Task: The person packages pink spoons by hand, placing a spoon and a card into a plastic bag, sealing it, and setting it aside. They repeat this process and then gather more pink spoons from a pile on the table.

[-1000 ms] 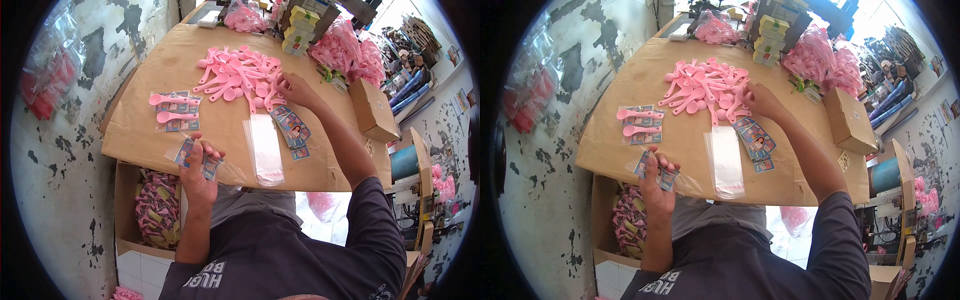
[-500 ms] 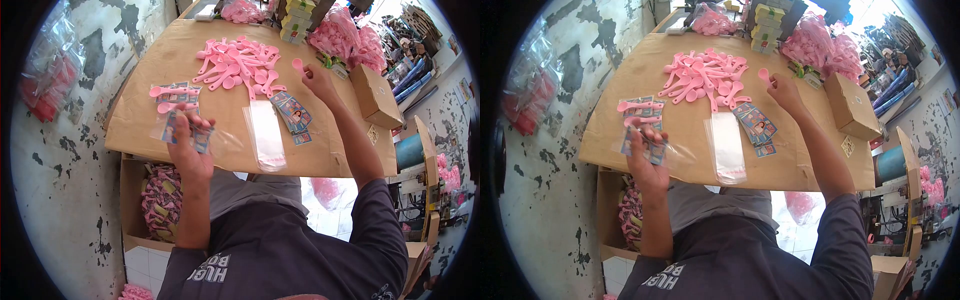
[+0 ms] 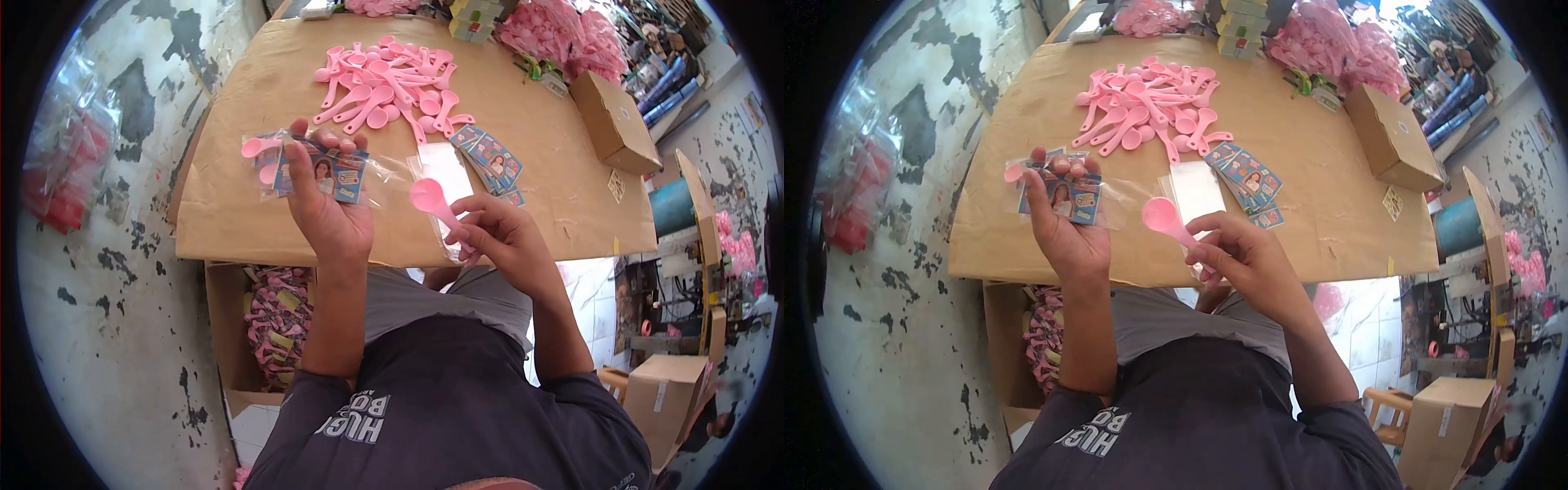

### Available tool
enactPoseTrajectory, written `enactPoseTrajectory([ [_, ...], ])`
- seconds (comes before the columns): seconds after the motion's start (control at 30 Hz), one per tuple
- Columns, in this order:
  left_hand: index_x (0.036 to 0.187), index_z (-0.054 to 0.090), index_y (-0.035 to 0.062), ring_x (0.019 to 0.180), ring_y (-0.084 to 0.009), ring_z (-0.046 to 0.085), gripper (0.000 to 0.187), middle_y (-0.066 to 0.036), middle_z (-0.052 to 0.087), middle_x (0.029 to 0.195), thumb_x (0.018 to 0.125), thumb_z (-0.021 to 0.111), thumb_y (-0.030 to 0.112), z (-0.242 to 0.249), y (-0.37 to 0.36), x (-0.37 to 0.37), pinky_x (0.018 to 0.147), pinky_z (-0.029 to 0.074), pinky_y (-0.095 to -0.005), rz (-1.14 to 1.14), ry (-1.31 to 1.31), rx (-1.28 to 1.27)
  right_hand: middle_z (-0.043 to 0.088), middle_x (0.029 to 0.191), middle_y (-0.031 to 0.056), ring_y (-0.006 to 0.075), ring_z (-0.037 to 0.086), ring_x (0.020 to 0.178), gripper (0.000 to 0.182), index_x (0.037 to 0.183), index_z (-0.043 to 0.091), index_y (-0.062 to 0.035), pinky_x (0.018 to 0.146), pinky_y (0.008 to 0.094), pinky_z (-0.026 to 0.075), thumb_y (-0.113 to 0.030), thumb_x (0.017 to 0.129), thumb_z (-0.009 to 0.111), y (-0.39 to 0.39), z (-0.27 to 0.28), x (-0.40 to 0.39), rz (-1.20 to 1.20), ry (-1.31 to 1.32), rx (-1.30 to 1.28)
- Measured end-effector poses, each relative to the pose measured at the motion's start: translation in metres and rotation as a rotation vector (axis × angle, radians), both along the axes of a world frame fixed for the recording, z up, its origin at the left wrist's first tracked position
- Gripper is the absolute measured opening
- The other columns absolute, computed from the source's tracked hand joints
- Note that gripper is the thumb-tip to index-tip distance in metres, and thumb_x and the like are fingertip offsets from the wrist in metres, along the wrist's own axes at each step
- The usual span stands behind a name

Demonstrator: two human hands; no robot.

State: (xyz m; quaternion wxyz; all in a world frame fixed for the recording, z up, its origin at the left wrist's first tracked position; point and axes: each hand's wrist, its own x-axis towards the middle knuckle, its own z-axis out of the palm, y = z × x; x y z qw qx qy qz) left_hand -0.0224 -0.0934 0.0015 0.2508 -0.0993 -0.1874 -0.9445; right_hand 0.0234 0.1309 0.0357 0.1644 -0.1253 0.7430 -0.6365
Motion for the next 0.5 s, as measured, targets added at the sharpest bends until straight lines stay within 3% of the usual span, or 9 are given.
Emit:
enactPoseTrajectory([
  [0.2, 0.136, 0.051, 0.0056, 0.094, -0.0162, 0.063, 0.040, -0.006, 0.063, 0.100, 0.106, 0.056, 0.032, -0.002, 0.021, -0.006, 0.102, 0.052, -0.0444, -0.266, 0.012, -0.110, 0.071, 0.105, 0.0077, 0.0108, 0.067, 0.087, 0.034, 0.134, 0.060, 0.0013, 0.079, 0.0265, 0.057, -0.011, 0.102, 0.063, -0.015, -0.005, -0.007, -0.035, 0.124, 0.027],
  [0.3, 0.133, 0.052, 0.0043, 0.090, -0.0174, 0.065, 0.043, -0.006, 0.063, 0.096, 0.106, 0.056, 0.037, 0.000, 0.036, -0.010, 0.097, 0.056, -0.0460, -0.334, -0.062, -0.077, 0.069, 0.115, 0.0101, 0.0131, 0.069, 0.094, 0.037, 0.136, 0.056, 0.0046, 0.083, 0.0284, 0.057, -0.006, 0.101, 0.064, -0.015, -0.005, -0.005, -0.080, 0.114, -0.202],
  [0.37, 0.135, 0.050, 0.0043, 0.090, -0.0176, 0.064, 0.044, -0.006, 0.061, 0.097, 0.106, 0.054, 0.038, -0.004, 0.045, -0.014, 0.098, 0.055, -0.0448, -0.470, -0.065, 0.024, 0.068, 0.113, 0.0108, 0.0148, 0.069, 0.101, 0.032, 0.127, 0.054, 0.0059, 0.088, 0.0299, 0.056, 0.000, 0.097, 0.066, -0.011, 0.002, -0.003, -0.144, 0.006, -0.348],
  [0.5, 0.137, 0.048, 0.0053, 0.093, -0.0168, 0.063, 0.041, -0.006, 0.060, 0.097, 0.107, 0.053, 0.034, -0.005, 0.069, -0.012, 0.095, 0.057, -0.0422, -0.620, -0.054, 0.099, 0.066, 0.104, 0.0098, 0.0145, 0.069, 0.096, 0.028, 0.114, 0.052, 0.0010, 0.089, 0.0292, 0.055, 0.001, 0.093, 0.071, 0.007, -0.015, -0.014, -0.178, 0.051, -0.391],
])
